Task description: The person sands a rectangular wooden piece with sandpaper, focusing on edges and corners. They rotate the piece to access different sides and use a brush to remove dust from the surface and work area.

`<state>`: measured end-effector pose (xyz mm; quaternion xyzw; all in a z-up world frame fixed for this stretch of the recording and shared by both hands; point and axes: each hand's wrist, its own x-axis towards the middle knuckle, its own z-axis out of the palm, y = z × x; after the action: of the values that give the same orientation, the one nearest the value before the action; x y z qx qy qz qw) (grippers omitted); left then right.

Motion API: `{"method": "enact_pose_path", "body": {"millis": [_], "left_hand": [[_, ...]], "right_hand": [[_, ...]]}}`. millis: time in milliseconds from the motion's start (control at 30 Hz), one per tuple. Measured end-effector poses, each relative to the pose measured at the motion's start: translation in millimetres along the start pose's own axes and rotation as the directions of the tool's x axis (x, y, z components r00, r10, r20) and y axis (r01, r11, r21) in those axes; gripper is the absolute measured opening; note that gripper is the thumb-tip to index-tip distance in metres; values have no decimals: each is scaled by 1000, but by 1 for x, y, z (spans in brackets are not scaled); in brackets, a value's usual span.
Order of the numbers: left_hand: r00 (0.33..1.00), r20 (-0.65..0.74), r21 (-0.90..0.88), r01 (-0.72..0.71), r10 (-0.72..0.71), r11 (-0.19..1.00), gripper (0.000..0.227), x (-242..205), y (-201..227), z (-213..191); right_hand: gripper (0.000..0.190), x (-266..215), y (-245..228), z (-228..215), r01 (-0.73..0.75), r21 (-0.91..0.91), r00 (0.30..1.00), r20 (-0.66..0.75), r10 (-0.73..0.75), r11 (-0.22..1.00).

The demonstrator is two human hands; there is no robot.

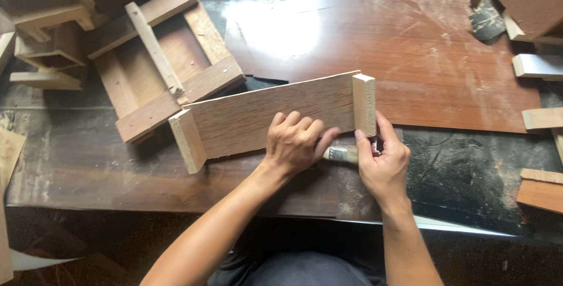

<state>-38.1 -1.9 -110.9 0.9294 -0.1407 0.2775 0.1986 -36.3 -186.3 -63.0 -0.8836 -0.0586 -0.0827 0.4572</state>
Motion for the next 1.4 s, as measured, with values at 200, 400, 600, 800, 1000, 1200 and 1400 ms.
{"method": "enact_pose_path", "body": {"millis": [200, 400, 600, 800, 1000, 1200, 1400], "left_hand": [[1000, -25, -16, -8, 7, 1000, 29, 10, 13, 0], [994, 75, 154, 64, -76, 986, 102, 10, -20, -36], [971, 179, 128, 134, -156, 983, 129, 21, -36, -44], [996, 51, 125, 64, -71, 990, 103, 17, -37, -52], [990, -142, 188, 19, 8, 982, 59, 10, -33, -57], [995, -97, 248, 28, -4, 968, 44, 10, -27, -68], [995, -81, 187, 72, -58, 980, 43, 19, -19, -75]], "right_hand": [[57, 8, 13, -21, 64, 89, 989, 131, -75, 994], [91, 0, 29, -31, 285, -193, 932, 284, -225, 939], [51, -15, 55, -25, 313, -235, 921, 310, -235, 920], [23, -16, 68, -45, 145, -134, 950, 297, -100, 980], [58, -27, 42, -36, 518, -188, 846, 256, -467, 835], [29, -30, 42, -32, 411, -244, 894, 296, -336, 878], [29, -19, 58, -55, 255, -367, 964, 174, -204, 894]]}}
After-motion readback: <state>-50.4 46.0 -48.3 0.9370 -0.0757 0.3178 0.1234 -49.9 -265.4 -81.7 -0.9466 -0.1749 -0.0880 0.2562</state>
